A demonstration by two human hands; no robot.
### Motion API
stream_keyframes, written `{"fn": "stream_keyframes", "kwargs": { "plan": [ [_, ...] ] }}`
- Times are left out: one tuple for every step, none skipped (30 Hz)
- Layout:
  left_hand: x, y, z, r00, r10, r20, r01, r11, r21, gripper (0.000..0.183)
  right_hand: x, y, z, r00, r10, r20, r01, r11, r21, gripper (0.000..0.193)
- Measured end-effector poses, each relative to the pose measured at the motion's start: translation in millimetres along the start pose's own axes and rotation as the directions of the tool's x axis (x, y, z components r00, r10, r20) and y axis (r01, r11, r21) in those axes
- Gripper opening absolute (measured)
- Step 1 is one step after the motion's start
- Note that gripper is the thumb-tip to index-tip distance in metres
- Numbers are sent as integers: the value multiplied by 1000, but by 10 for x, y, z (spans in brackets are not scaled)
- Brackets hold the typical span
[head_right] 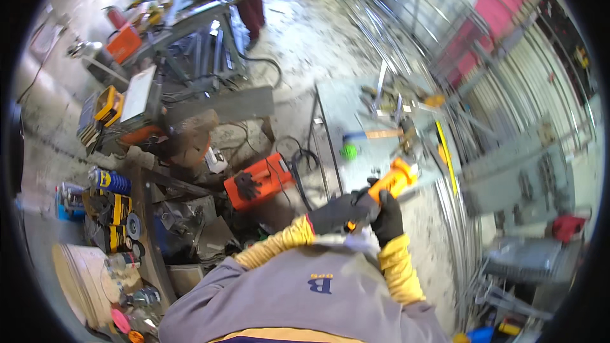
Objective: The person grinds and smooths small metal components and bolts with a handheld angle grinder.
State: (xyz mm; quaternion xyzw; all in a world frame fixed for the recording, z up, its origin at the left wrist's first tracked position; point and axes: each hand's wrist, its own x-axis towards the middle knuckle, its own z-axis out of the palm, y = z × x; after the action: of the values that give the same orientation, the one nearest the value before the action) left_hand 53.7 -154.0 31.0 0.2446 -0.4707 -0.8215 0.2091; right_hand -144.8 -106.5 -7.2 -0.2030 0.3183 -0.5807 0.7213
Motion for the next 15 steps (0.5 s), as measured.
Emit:
{"fn": "stream_keyframes", "kwargs": {
  "plan": [
    [4, -144, 19, 999, -7, -48, 3, 997, -80, 39, -70, 30, 9, 995, -8, -97, 12, 999, 36, 64],
    [-29, -136, 35, 999, -39, 1, 39, 998, -53, 41, -121, 36, 61, 993, -25, -114, 33, 997, 70, 61],
    [-172, 153, 87, 989, -136, 64, 134, 990, 36, 45, -146, 29, 78, 988, -57, -141, 72, 992, 105, 59],
    [-14, -388, -64, 999, -48, 21, 43, 976, 213, 47, -151, 6, 166, 986, -74, -146, 84, 995, 62, 57],
    [-100, -46, 64, 990, -143, -5, 133, 904, 407, 46, -218, -33, 134, 976, -123, -182, 130, 991, 28, 55],
    [-170, -213, 40, 997, -48, 55, 37, 980, 197, 45, -252, -48, 211, 939, -193, -285, 187, 981, -51, 53],
    [-178, -353, -25, 999, -24, 37, 10, 943, 332, 44, -295, -66, 318, 893, -260, -369, 226, 965, -132, 52],
    [-166, -433, -10, 997, -57, 61, 35, 947, 321, 42, -339, -89, 360, 848, -307, -433, 263, 952, -160, 53],
    [-148, -495, 15, 993, -87, 81, 58, 948, 313, 40, -432, -81, 273, 836, -312, -452, 267, 950, -161, 53],
    [-123, -548, 56, 991, -97, 91, 64, 949, 310, 40, -557, -84, 167, 841, -271, -469, 228, 962, -147, 53],
    [-72, -579, 82, 973, -173, 151, 125, 951, 284, 39, -649, -70, 75, 845, -230, -482, 190, 973, -130, 53],
    [-37, -605, 117, 947, -245, 210, 186, 946, 264, 38, -701, -39, -13, 830, -210, -517, 206, 976, -65, 52],
    [-24, -660, 185, 944, -254, 212, 194, 945, 264, 38, -772, 12, -144, 826, -207, -524, 206, 977, -60, 52],
    [1, -707, 264, 938, -262, 228, 191, 937, 292, 37, -841, 54, -268, 827, -225, -515, 262, 965, -1, 52],
    [32, -751, 338, 931, -272, 242, 188, 928, 321, 36, -914, 85, -396, 827, -243, -507, 315, 947, 59, 52]
  ]
}}
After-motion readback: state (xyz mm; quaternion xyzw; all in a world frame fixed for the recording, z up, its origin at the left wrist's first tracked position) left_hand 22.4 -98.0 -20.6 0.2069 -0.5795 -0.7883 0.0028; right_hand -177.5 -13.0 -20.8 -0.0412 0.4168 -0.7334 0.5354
